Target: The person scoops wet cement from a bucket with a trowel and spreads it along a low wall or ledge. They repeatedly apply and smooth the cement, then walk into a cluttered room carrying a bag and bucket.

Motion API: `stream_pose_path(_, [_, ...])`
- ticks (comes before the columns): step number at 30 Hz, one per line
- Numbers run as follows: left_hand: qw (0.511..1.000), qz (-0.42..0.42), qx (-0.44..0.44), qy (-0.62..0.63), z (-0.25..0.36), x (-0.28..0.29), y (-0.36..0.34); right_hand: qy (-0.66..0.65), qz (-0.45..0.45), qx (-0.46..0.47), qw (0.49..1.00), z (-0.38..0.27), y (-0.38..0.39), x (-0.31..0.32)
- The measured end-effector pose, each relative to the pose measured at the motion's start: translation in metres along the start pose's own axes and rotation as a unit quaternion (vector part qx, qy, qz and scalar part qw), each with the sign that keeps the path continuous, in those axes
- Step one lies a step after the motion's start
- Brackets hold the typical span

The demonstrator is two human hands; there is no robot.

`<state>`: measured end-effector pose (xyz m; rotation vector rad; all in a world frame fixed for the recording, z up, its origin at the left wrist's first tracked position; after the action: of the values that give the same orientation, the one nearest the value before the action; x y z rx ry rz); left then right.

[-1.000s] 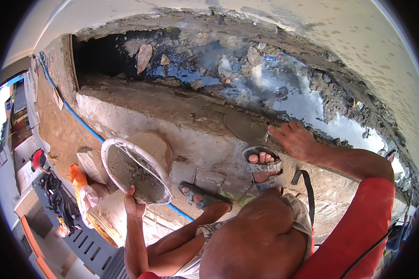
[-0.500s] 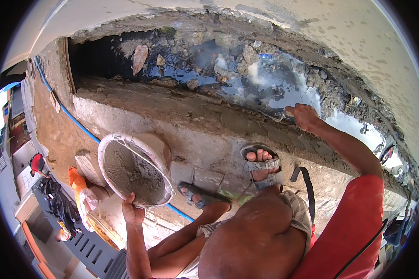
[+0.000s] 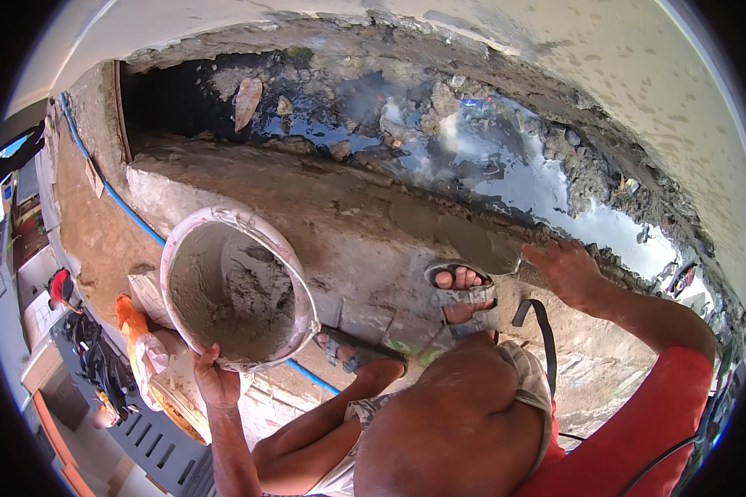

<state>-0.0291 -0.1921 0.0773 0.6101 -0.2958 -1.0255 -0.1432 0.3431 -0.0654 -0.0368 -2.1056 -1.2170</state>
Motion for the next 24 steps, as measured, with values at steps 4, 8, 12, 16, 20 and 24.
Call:
stream_pose_path(4, [1.0, -0.004, -0.029, -0.011, 0.006, -0.021, 0.001, -0.031, 0.004, -0.011, 0.999, 0.02, 0.03, 0.047])
stream_pose_path(8, [0.992, 0.023, -0.097, -0.076, 0.012, -0.042, -0.009, -0.096, 0.158, 0.035, 0.982, 0.002, 0.017, 0.123])
stream_pose_path(12, [0.977, 0.018, -0.152, -0.146, 0.019, -0.067, -0.02, -0.067, 0.227, 0.158, 0.958, -0.054, -0.02, 0.197])
stream_pose_path(16, [0.967, -0.001, -0.149, -0.207, 0.027, -0.084, -0.029, 0.067, 0.265, 0.223, 0.936, -0.118, -0.077, 0.253])
stream_pose_path(20, [0.954, -0.025, -0.156, -0.256, 0.033, -0.082, -0.032, 0.112, 0.224, 0.241, 0.938, -0.18, -0.142, 0.281])
stream_pose_path(24, [0.96, -0.025, -0.109, -0.255, 0.031, -0.07, -0.029, 0.117, 0.136, 0.278, 0.944, -0.215, -0.17, 0.277])
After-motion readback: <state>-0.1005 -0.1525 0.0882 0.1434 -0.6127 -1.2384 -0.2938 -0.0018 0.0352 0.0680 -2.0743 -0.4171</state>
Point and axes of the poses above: each hand's wrist, its own y-axis away from the middle knuckle, its own x-axis out of the back of the hand, z = x × y, the point moved 2 cm from there along -y, towards the middle knuckle, and after that the axes turned 15 degrees about -z, right-handed, at the moved point
